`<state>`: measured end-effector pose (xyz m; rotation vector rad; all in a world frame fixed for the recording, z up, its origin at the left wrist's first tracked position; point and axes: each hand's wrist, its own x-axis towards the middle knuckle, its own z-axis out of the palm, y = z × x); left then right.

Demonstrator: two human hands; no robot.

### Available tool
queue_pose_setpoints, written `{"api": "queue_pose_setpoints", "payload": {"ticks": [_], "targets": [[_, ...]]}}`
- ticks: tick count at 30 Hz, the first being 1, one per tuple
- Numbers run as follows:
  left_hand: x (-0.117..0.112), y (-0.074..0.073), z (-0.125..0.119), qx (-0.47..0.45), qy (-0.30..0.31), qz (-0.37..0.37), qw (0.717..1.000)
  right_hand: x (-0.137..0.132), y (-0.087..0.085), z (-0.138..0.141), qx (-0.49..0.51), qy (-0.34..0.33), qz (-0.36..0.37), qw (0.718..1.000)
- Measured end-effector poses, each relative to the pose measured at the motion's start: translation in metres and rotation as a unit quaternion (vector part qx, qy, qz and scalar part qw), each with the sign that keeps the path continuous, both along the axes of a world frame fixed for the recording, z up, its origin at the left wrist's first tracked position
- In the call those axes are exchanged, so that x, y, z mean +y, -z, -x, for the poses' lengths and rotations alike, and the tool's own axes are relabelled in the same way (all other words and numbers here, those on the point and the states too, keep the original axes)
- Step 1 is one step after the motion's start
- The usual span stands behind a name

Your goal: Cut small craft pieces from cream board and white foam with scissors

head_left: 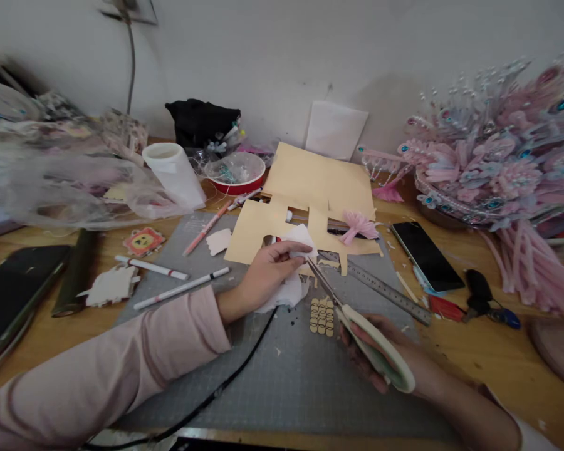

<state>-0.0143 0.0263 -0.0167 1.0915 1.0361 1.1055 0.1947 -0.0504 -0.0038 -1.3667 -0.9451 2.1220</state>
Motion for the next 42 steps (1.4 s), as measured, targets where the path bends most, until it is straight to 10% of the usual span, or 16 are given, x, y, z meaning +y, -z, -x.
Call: {"api": "queue_pose_setpoints", "payload": {"ticks": [42], "targets": [[0.000, 0.000, -0.001, -0.025, -0.006, 0.019, 0.999, 0.000, -0.008, 0.002, -0.058, -0.025, 0.007, 0.998]]}}
